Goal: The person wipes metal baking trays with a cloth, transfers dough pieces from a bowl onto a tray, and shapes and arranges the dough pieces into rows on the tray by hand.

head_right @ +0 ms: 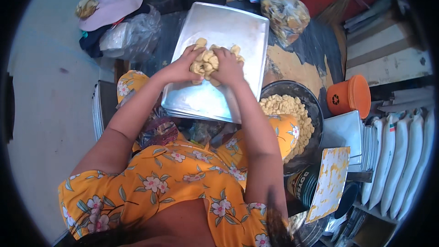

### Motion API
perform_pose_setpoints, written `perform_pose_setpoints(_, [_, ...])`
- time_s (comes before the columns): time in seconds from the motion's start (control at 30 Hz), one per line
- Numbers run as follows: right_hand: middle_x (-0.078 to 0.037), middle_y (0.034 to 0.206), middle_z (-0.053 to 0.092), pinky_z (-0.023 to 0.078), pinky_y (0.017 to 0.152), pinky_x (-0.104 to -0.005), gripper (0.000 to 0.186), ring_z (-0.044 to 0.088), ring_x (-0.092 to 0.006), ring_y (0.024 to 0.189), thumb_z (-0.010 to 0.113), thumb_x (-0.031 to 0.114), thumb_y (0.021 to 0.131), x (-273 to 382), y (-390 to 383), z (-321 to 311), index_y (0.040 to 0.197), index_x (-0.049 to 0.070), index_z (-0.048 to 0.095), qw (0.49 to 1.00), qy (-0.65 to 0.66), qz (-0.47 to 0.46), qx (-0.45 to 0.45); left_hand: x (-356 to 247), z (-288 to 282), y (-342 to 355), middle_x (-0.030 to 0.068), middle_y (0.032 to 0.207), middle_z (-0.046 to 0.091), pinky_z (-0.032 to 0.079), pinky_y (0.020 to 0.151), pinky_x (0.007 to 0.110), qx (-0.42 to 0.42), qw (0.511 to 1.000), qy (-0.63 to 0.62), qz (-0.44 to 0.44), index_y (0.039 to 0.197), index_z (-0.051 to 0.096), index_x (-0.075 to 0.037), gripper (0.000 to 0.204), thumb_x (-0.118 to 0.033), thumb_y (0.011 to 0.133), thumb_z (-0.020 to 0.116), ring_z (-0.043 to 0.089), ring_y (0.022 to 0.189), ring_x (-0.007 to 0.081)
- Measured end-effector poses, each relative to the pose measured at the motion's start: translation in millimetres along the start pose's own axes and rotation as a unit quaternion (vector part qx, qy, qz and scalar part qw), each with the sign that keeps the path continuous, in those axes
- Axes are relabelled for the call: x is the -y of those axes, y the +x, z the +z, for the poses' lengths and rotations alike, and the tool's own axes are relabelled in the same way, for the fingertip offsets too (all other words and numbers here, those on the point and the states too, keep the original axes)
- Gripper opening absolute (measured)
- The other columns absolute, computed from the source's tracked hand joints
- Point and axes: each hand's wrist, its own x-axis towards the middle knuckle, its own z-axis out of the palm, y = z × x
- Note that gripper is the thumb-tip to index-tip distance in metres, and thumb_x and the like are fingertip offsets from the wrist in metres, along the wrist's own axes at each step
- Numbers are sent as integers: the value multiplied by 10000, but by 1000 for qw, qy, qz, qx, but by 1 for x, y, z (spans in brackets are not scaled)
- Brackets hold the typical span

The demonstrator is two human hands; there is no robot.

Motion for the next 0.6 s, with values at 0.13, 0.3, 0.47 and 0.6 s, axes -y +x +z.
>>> perform_pose_setpoints(0.13, [-175, 1386, 501, 465, 984, -411, 783, 541, -358, 1213, 775, 240, 647, -31, 8, -30, 1378, 156, 509, 988, 78, -74, 111, 4, -28, -13, 181, 1445, 375, 411, 1067, 391, -2, 993, -118, 30, 1445, 400, -69, 739, -165, 793, 733, 405, 1346, 316])
perform_pose_setpoints(0.3, [-180, 1295, 564, 447, 1013, -399, 721, 550, -312, 1208, 794, 232, 709, 22, 41, -47, 1360, 96, 515, 993, -1, 25, 117, 35, -26, -7, 140, 1173, 609, 505, 816, 344, -151, 985, -86, 17, 1324, 545, -55, 508, -150, 844, 685, 627, 976, 236])
perform_pose_setpoints(0.47, [-188, 1453, 414, 387, 1066, -421, 932, 414, -405, 1321, 811, 508, 628, 37, 74, 17, 1433, 195, 458, 997, 53, -15, 57, 60, -24, 14, 164, 1029, 657, 518, 751, 347, -206, 978, -40, 16, 1257, 597, -54, 460, -201, 838, 714, 651, 815, 266])
perform_pose_setpoints(0.6, [-194, 1300, 553, 457, 971, -394, 735, 549, -336, 1177, 792, 413, 617, 24, 92, 20, 1264, 126, 593, 990, 20, -17, 141, 70, -30, 30, 102, 856, 669, 522, 702, 322, -171, 977, -129, -25, 1193, 631, -32, 413, -209, 835, 734, 637, 744, 197])
